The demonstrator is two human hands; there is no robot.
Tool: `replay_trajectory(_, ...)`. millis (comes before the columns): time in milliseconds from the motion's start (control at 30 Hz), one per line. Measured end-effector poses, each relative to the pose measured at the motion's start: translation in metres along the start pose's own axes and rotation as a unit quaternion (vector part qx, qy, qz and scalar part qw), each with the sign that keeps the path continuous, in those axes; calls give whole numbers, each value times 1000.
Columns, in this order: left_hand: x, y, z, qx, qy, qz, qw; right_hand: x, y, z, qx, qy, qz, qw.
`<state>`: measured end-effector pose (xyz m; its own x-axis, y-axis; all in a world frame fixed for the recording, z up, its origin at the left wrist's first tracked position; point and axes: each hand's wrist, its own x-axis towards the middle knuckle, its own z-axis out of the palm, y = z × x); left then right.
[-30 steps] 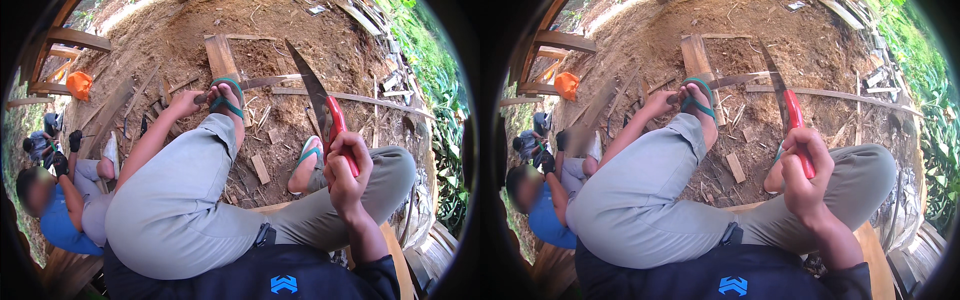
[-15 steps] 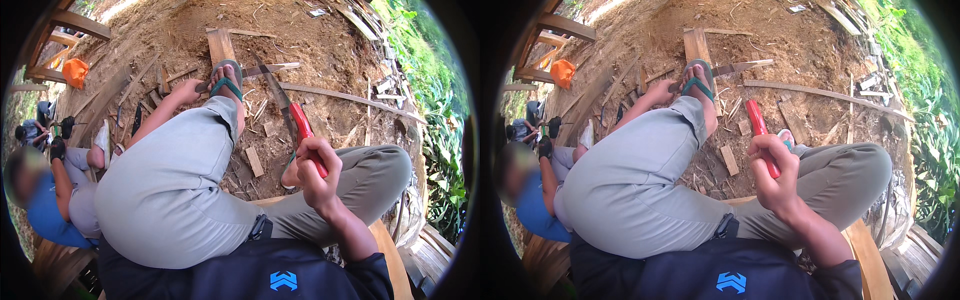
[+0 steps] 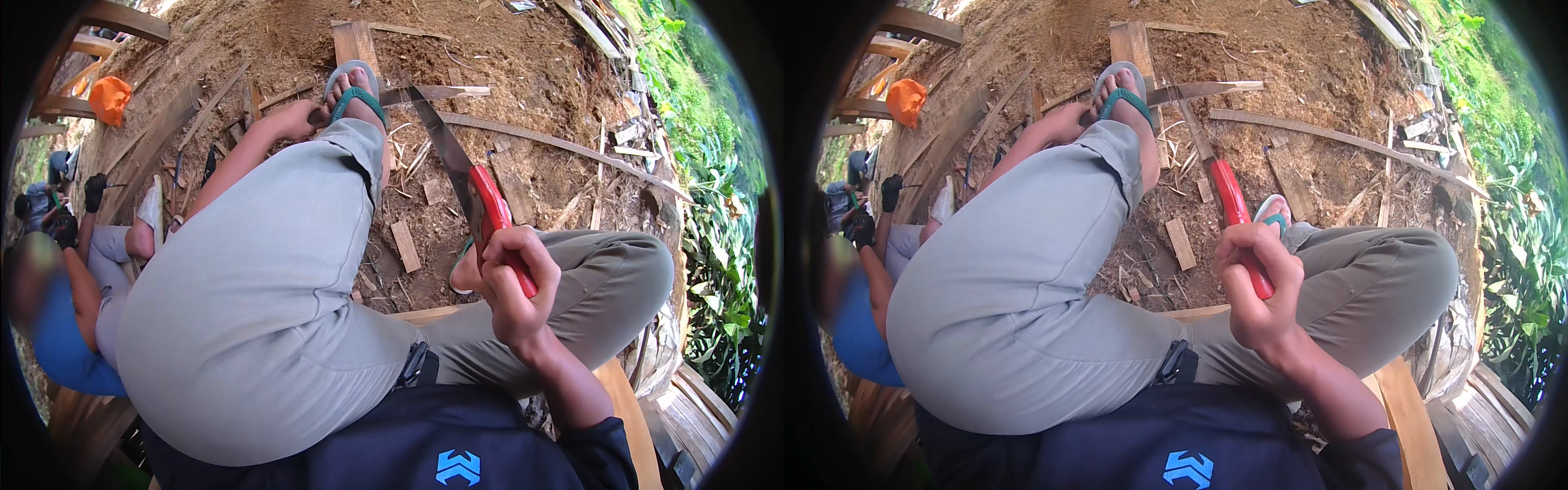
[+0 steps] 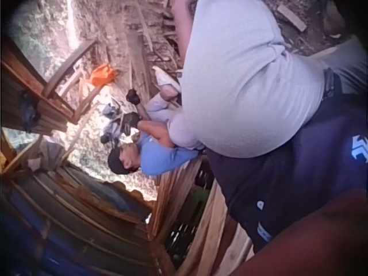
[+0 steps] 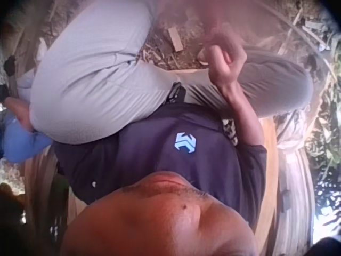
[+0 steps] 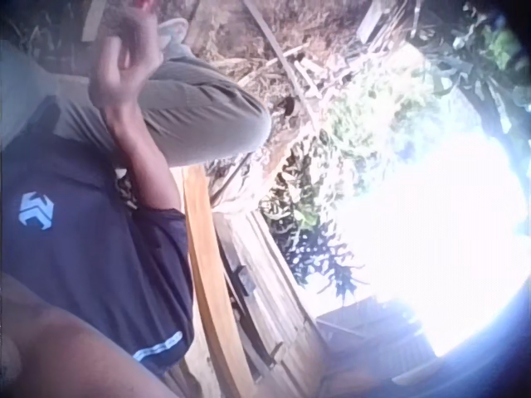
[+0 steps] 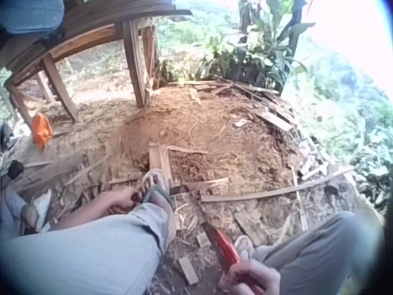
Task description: The person uses a red hand saw to cut a thin strip of wood held between their legs. They saw through the wood, separate the cut piece, and inspect the result before resuming the cutting motion on the remaining strip.
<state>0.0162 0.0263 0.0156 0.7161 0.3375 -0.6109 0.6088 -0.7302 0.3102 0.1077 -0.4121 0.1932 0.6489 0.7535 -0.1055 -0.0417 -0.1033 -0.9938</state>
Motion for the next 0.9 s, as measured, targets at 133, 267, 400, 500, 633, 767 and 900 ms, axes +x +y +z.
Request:
replay_trajectory(133,-2,7,0,12,-10,11,1000,-2,2,-1,-30,3,-16,999)
replay_trajectory(267,0,-2,1,28,27,-20,999,5,-1,7,-23,7,-20,1000)
replay_trajectory(400,-4,11,3,46,73,-26,996,8,13,4,-35,2,-23,999)
replay_trajectory(500,-5,11,2,44,76,-11,996,5,20,4,-52,-4,-49,997)
replay_trajectory(633,1,3,11,12,101,-13,995,3,21,9,-69,-3,-79,994)
replay_trajectory(767,12,-12,21,-70,51,2,996,6,15,10,-74,-14,-71,995)
replay_trajectory(900,19,-19,15,-85,-15,24,996,17,9,14,-86,-17,-79,993)
